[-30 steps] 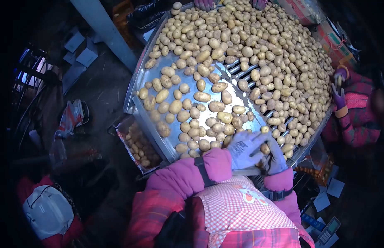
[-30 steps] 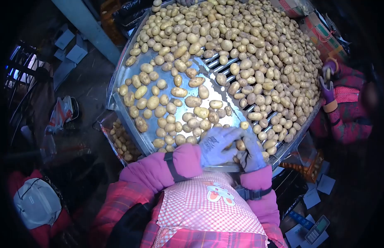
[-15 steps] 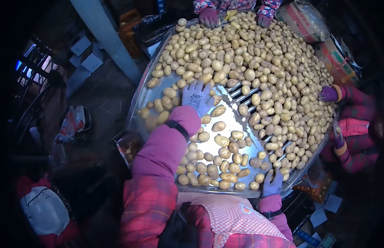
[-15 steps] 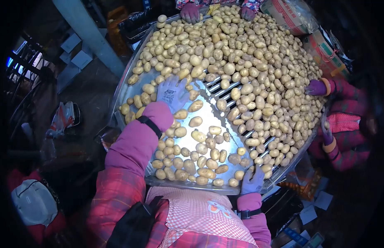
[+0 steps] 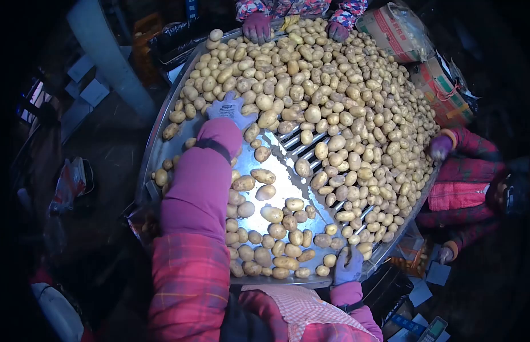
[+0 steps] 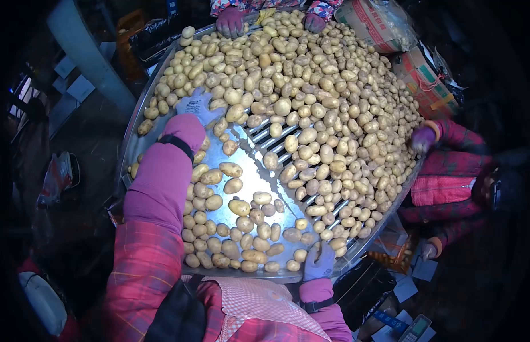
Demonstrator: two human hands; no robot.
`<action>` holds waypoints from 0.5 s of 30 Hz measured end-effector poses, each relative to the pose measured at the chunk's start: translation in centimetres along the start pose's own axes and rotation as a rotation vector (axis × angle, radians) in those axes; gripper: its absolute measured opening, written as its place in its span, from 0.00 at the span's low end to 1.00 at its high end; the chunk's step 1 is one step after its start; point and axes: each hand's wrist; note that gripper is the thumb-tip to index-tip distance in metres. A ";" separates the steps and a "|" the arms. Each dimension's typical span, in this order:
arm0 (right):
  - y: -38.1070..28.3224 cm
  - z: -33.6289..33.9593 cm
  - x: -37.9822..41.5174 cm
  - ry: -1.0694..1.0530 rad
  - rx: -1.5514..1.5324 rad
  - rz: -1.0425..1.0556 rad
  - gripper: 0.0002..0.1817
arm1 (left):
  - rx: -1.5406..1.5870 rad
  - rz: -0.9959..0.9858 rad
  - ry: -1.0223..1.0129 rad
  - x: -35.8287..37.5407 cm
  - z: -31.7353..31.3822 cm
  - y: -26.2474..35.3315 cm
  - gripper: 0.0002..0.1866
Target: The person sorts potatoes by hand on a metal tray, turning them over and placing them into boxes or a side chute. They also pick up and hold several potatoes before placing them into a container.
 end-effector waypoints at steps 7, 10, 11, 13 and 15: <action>0.1 0.0 0.2 -0.018 -0.021 -0.014 0.18 | -0.157 -0.157 0.002 2.7 -1.7 0.6 0.27; 0.4 -0.1 0.2 -0.036 0.009 0.007 0.19 | -0.143 -0.357 0.110 7.4 -3.6 2.0 0.22; 0.3 0.0 0.2 -0.042 0.005 0.011 0.19 | -0.129 -0.410 0.086 8.6 -4.0 2.5 0.21; 0.2 0.2 0.2 -0.043 -0.001 0.000 0.19 | -0.166 -0.484 0.067 11.5 -4.5 3.4 0.19; 0.5 0.0 0.4 -0.035 -0.009 -0.015 0.20 | -0.207 -0.568 0.048 13.9 -5.4 3.5 0.17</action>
Point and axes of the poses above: each hand's wrist, its own x-axis away from the middle knuckle, its own z-axis out of the back of the hand, y = z × x, and after that the axes turned 5 degrees about x, right-handed
